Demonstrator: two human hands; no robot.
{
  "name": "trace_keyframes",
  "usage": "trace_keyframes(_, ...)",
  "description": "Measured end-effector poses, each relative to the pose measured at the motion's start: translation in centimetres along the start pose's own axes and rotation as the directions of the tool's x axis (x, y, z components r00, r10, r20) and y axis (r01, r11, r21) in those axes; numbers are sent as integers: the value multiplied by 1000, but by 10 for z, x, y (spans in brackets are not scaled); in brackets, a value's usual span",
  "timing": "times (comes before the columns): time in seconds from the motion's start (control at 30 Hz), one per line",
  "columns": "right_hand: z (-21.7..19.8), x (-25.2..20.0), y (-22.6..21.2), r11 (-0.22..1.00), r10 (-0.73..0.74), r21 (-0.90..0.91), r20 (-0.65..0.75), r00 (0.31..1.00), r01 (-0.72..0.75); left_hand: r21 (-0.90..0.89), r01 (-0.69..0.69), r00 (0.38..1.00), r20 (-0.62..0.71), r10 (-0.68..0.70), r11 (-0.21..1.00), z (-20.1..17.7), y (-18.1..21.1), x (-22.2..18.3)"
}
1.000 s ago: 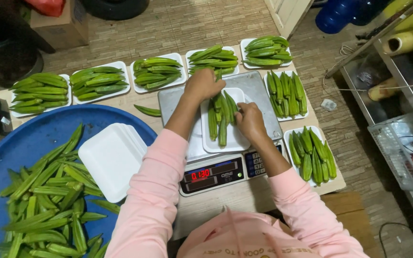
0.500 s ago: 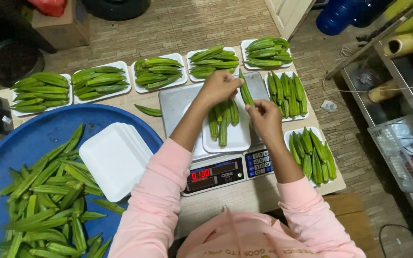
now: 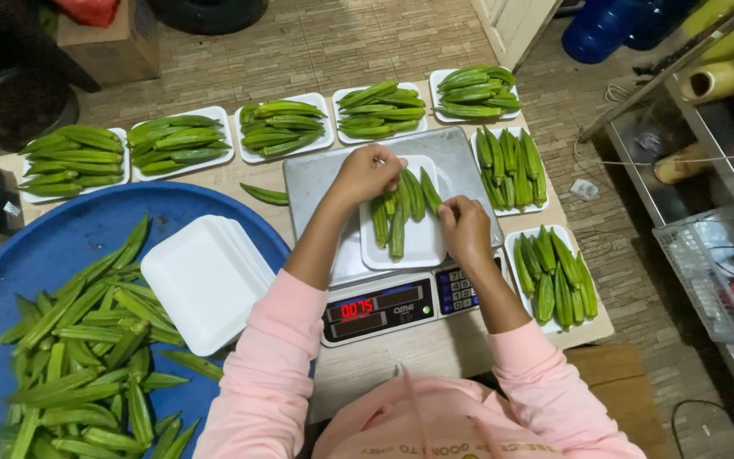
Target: The person sorts okra pods by hand from a large blue tray, places them into white foam containers, and weighs each container on a digital scale before setting the containers aside.
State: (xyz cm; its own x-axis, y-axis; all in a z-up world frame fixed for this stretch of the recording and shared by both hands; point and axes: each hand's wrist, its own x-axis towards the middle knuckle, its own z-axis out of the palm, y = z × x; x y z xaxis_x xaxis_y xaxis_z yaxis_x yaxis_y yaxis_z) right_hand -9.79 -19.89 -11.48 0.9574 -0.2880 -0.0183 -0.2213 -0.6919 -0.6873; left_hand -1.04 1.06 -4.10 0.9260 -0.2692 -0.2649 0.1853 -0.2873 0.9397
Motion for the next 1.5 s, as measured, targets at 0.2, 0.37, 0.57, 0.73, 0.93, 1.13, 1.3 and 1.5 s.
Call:
trace_keyframes(0.2,-6,5,-5,991,86,99,65,994,-92,-141,2,1000,-5,-3,990,-2,-11,-32)
trace_keyframes(0.37,5,10,9,998,-54,-16,45,998,54,-168,-19,1000,-15,17,986,3,-20,-53)
trace_keyframes(0.57,14,5,5,987,-160,-16,-28,987,160,609,-232,926,-99,363,758,54,-29,-48)
trace_keyframes(0.73,20,15,19,982,-182,-59,-65,981,178,830,-247,872,-34,489,499,86,-35,-27)
trace_keyframes(0.93,17,12,5,992,-129,1,-73,989,129,860,-250,895,29,446,445,78,-24,-38)
trace_keyframes(1.13,37,26,21,980,-160,-128,-48,986,153,816,-238,924,24,382,526,74,-20,-41)
trace_keyframes(1.3,19,23,9,988,-128,-92,-28,991,125,755,-225,962,70,266,616,59,-9,-53)
trace_keyframes(1.5,-5,10,7,986,-160,-43,-44,986,158,548,-249,948,-29,316,799,42,-31,-92)
